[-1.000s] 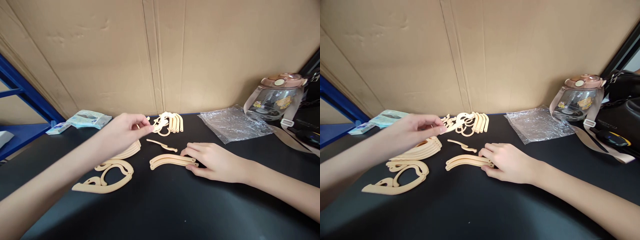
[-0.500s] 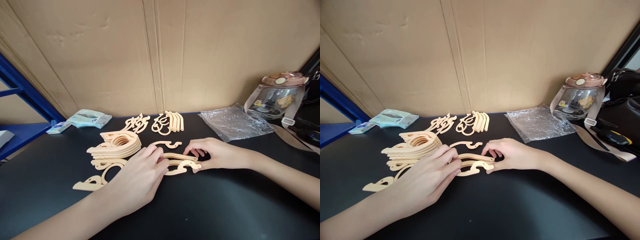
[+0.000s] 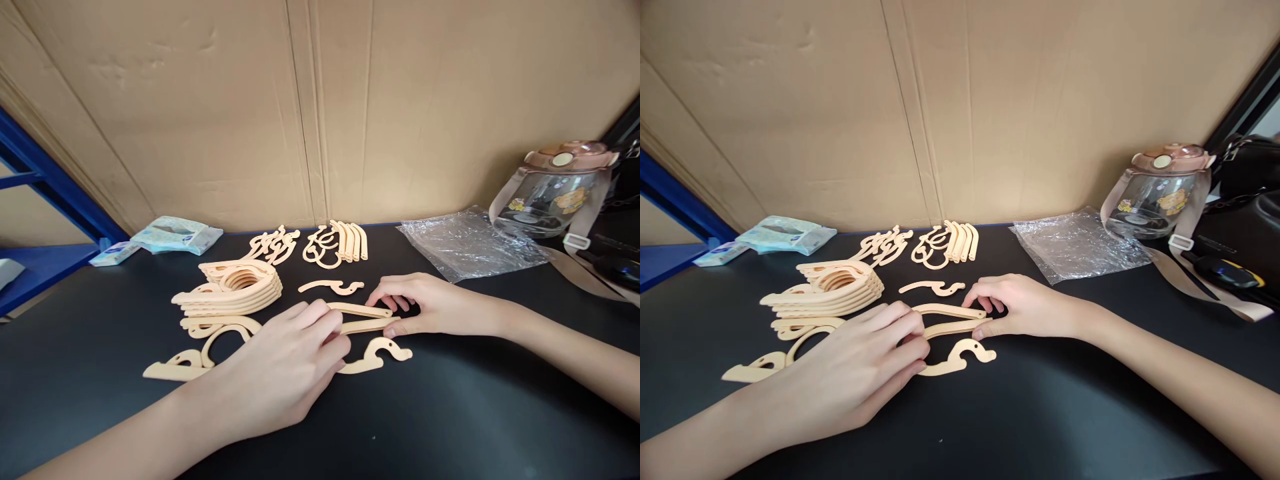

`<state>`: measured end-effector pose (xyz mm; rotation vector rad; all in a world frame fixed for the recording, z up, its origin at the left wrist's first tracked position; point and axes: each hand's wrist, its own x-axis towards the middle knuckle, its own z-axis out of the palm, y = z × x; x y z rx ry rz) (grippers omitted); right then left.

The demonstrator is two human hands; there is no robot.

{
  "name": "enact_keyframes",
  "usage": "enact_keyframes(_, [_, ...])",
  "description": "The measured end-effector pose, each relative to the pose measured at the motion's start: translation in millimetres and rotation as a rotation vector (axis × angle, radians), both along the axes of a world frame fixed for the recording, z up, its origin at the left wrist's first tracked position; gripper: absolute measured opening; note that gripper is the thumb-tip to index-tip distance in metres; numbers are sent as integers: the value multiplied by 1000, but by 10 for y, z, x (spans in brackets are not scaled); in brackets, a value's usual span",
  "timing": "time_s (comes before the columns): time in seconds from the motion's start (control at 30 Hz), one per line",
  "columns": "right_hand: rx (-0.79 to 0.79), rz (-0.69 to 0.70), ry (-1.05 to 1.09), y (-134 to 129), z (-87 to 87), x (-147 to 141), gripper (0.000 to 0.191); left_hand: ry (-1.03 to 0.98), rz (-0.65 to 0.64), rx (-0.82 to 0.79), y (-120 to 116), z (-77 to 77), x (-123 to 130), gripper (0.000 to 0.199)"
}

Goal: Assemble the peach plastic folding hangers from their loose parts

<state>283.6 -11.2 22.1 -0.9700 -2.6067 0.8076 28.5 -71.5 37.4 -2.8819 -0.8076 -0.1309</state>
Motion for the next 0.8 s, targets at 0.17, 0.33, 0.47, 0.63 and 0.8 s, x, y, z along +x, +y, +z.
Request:
enact_keyframes(0.17, [38, 12, 11, -20, -3, -27, 34, -100, 104, -39, 73, -83, -38, 35])
enact_keyframes(0.33, [-7, -25, 69, -40, -3, -42, 35, -77, 191, -62, 145, -188, -63, 92])
enact_keyframes(0.47, [112, -108, 138, 13, 37, -92, 30, -71, 215, -83, 177, -239, -64, 89])
enact_keyframes(0.63, [450, -123, -40, 273, 164, -320, 21, -76, 199, -51, 178, -247, -61, 83])
enact_keyframes(0.8, [689, -89, -268, 618, 167, -697, 25, -125, 151, -54, 160, -236, -68, 63])
